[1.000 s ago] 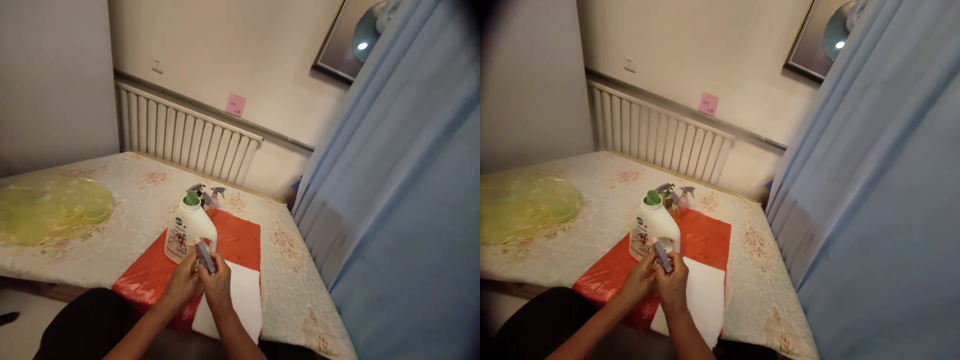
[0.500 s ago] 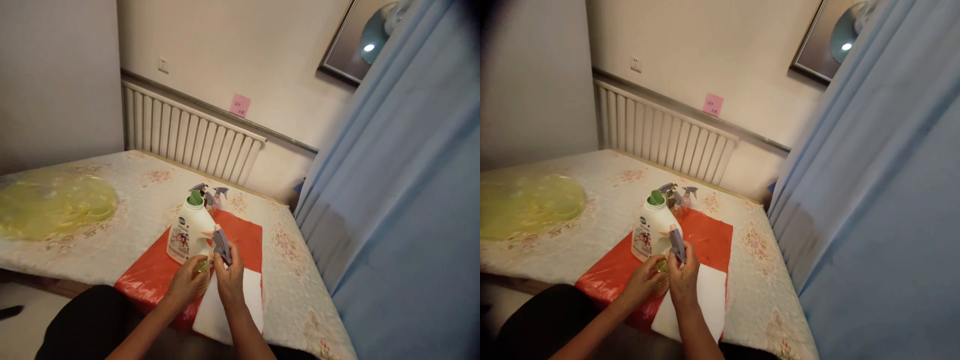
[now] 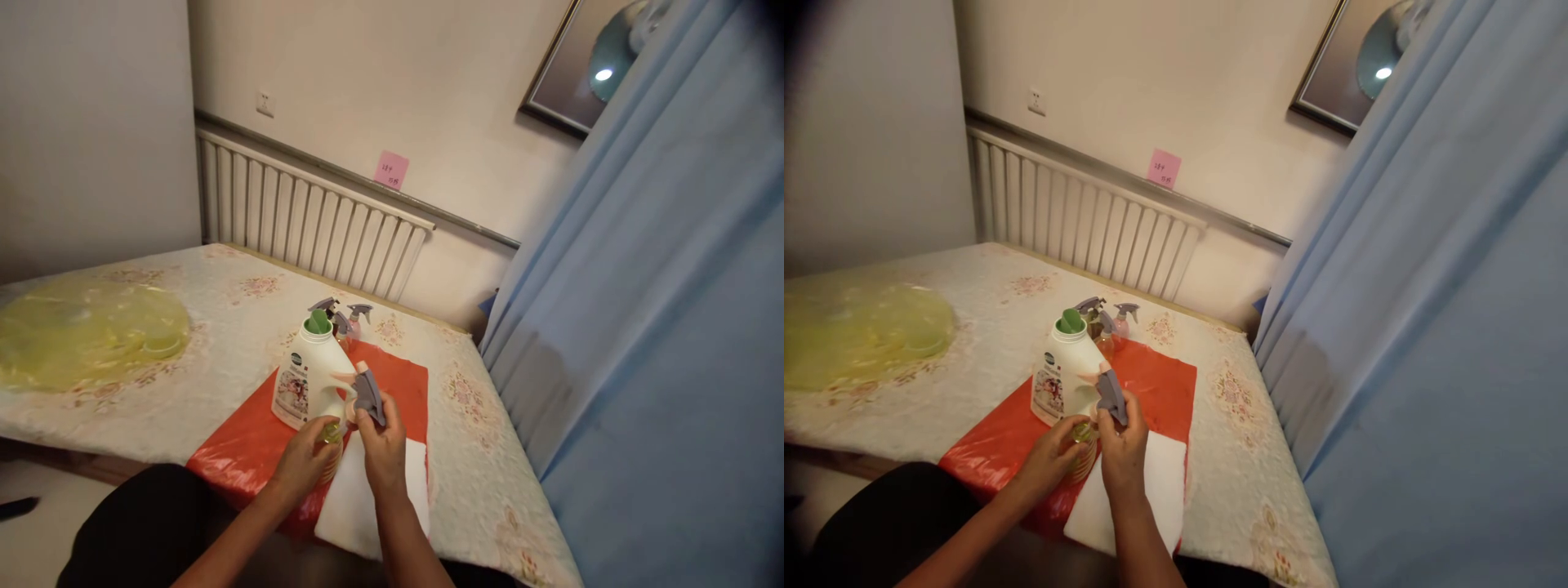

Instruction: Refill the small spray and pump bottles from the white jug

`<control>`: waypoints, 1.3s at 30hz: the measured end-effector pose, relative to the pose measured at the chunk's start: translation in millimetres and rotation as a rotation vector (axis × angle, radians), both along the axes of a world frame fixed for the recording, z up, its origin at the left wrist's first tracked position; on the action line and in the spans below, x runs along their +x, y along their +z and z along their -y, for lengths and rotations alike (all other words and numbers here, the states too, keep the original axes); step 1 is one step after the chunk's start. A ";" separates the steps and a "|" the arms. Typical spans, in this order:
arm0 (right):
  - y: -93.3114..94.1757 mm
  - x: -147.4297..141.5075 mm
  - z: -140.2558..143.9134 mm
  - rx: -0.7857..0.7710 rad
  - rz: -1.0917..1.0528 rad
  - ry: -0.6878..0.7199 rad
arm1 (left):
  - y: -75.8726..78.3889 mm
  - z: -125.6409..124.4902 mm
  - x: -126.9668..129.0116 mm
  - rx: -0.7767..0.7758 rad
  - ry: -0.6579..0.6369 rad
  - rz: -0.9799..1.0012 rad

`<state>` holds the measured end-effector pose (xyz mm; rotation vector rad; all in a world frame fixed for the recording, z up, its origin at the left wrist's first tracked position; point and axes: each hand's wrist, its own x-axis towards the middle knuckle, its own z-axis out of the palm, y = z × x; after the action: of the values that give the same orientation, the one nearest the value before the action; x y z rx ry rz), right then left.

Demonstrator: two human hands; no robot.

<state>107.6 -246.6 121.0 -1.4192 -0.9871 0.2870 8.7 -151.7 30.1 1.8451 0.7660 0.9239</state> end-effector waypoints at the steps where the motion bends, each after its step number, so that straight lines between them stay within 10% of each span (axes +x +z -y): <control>1: 0.7 0.7 1.1 0.003 -0.001 -0.013 | 0.1 0.1 0.0 -0.001 -0.002 -0.005; 39: -1.5 13.6 19.9 0.039 -0.064 -0.159 | 0.0 6.6 5.5 0.077 -0.010 -0.045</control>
<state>121.3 -266.5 119.5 -1.4349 -0.8183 0.1937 14.2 -158.3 30.0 1.9409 0.7575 0.9193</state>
